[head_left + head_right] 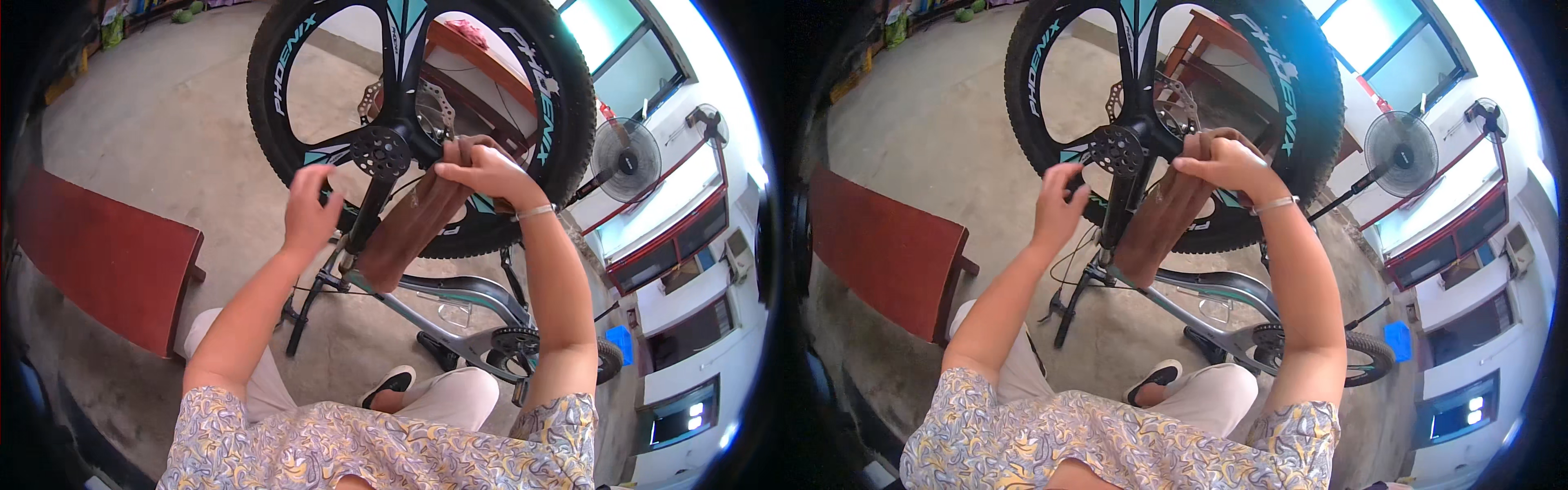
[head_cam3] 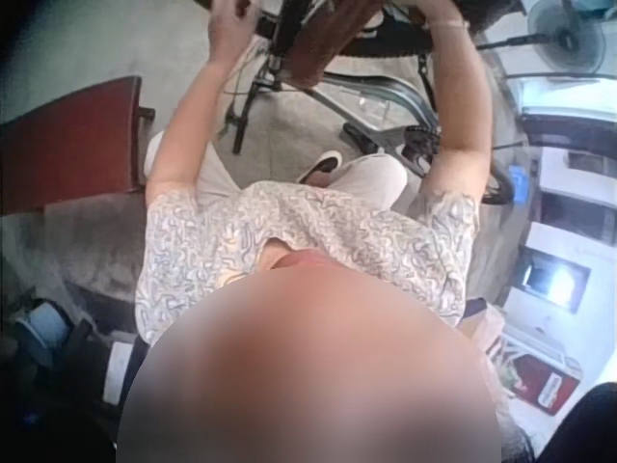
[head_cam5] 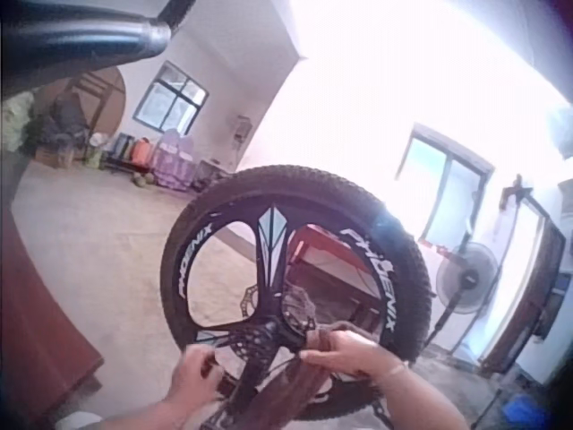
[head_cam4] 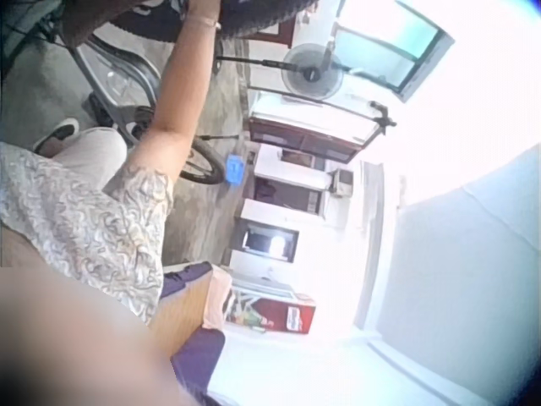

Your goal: Cleaning and wiping down parts of a bicycle with a cloth.

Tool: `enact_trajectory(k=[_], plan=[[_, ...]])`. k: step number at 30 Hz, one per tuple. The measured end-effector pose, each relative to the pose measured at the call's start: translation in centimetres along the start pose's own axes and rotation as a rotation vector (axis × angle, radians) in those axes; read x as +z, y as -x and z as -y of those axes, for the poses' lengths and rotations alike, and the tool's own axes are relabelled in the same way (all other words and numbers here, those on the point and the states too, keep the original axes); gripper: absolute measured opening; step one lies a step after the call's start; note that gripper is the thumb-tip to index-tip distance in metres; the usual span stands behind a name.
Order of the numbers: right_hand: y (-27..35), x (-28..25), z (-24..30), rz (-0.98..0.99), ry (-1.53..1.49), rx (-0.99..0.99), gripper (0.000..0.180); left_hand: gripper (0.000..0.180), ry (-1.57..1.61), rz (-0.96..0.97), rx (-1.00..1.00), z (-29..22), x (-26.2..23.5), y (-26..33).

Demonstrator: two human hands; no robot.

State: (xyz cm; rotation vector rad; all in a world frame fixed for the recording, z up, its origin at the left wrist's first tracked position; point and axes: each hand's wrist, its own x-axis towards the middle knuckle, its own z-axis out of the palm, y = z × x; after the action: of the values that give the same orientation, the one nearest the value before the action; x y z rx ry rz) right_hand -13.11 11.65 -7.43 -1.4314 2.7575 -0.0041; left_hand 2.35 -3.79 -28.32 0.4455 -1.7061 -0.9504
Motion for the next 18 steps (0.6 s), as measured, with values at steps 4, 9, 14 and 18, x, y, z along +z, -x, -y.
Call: enact_trajectory(k=[4,9,14,18], plan=[[-2.2,1.8,0.0,-0.006,-0.61,-0.053,0.054,0.063,0.278,-0.163,-0.652,4.8,1.3,-1.2],[-1.9,0.6,-0.7,0.013,-0.063,-0.062,0.049,0.078,-0.06,-0.326,-0.476,8.7,2.0,-2.4],[-1.2,0.4,-1.9,0.04,0.081,-0.077,0.054,0.073,0.214,-0.402,-0.728,11.5,0.2,-4.0],[-0.9,0.2,-1.5,0.013,0.089,-0.065,0.053,0.065,0.67,-0.055,-0.895,11.4,-0.9,-4.2]])
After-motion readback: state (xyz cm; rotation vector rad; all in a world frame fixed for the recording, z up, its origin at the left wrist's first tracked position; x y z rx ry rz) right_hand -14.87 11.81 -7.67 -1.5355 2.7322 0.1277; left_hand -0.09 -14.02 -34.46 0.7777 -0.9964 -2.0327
